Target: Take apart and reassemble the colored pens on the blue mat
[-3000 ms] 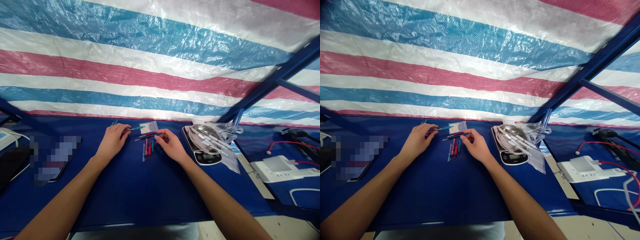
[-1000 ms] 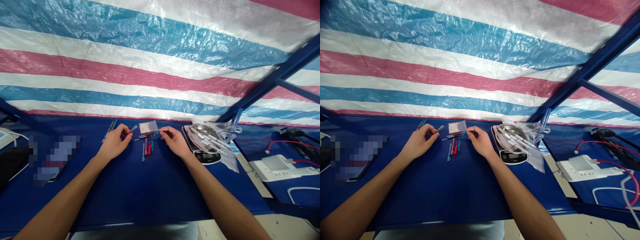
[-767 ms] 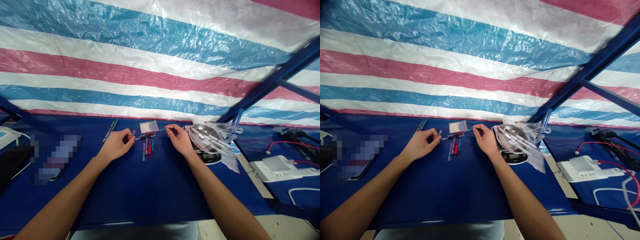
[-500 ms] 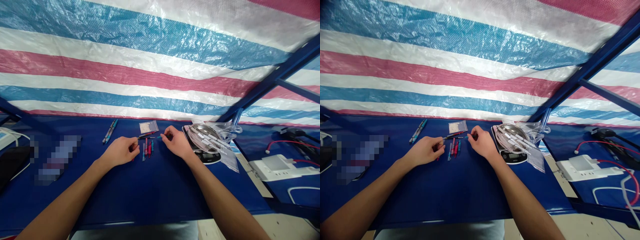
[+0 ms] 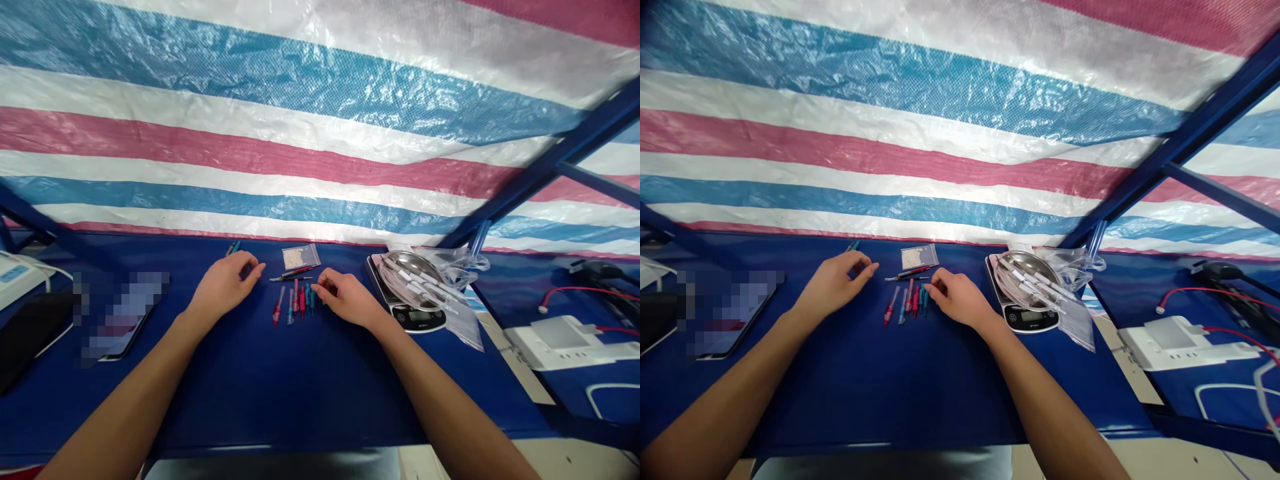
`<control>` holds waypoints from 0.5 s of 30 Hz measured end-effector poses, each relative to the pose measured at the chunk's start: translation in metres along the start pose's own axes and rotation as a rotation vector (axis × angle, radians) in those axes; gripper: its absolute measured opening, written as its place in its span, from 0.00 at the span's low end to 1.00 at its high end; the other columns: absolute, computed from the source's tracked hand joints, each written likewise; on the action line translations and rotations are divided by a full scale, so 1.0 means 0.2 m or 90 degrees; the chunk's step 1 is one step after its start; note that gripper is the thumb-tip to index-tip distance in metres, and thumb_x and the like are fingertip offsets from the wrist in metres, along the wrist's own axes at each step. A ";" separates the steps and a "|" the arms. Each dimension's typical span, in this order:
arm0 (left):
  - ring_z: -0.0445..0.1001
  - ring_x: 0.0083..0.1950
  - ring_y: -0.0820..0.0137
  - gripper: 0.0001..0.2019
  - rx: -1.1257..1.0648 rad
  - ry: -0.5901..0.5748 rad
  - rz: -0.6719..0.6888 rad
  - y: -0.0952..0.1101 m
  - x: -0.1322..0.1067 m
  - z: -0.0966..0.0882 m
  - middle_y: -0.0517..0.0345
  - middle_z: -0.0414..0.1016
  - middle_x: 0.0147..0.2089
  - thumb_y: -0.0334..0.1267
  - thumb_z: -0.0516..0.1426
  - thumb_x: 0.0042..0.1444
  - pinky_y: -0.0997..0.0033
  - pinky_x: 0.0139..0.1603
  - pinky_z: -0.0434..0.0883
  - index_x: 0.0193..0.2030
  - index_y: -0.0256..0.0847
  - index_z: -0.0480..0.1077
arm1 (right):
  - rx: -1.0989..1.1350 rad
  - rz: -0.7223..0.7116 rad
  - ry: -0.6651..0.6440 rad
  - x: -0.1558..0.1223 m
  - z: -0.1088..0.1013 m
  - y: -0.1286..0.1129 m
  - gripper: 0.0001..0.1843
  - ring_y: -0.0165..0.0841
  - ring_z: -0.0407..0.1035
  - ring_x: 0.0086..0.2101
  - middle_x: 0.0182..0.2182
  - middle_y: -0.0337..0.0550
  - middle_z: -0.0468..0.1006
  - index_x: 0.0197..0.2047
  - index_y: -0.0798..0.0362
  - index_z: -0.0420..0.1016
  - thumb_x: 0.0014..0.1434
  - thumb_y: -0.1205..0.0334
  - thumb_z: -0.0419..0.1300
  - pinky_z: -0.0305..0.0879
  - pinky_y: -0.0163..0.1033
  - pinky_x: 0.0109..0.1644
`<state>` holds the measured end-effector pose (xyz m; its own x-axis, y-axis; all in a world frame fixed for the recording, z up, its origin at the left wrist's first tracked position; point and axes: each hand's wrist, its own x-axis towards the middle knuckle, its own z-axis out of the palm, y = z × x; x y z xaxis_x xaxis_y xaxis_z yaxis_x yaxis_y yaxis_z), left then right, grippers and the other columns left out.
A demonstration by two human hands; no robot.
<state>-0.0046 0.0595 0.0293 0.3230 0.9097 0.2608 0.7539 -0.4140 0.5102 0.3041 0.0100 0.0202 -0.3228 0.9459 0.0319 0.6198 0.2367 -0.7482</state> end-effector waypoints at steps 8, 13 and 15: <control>0.79 0.57 0.52 0.19 0.160 0.185 -0.132 -0.20 -0.43 -0.39 0.46 0.80 0.58 0.52 0.54 0.72 0.59 0.53 0.75 0.58 0.44 0.75 | 0.010 0.000 0.012 0.01 0.01 0.02 0.13 0.37 0.74 0.29 0.28 0.38 0.80 0.40 0.46 0.74 0.73 0.48 0.59 0.64 0.40 0.35; 0.77 0.60 0.38 0.31 0.458 0.176 -0.421 -0.55 -0.89 -0.71 0.31 0.77 0.62 0.59 0.45 0.70 0.41 0.57 0.73 0.66 0.37 0.69 | 0.011 -0.004 0.016 0.02 0.02 0.03 0.12 0.37 0.74 0.29 0.27 0.38 0.80 0.42 0.46 0.77 0.72 0.48 0.59 0.65 0.40 0.35; 0.76 0.57 0.30 0.41 0.505 0.141 -0.576 -0.67 -1.01 -0.80 0.29 0.76 0.64 0.70 0.45 0.64 0.36 0.48 0.74 0.70 0.40 0.66 | 0.020 -0.005 0.023 0.03 0.03 0.05 0.13 0.37 0.75 0.29 0.28 0.38 0.81 0.42 0.47 0.77 0.72 0.48 0.60 0.67 0.41 0.36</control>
<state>-0.2623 -0.0746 0.0385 -0.5444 0.8023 0.2448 0.8210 0.5694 -0.0405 0.3041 0.0159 0.0093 -0.3006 0.9518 0.0615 0.5944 0.2374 -0.7684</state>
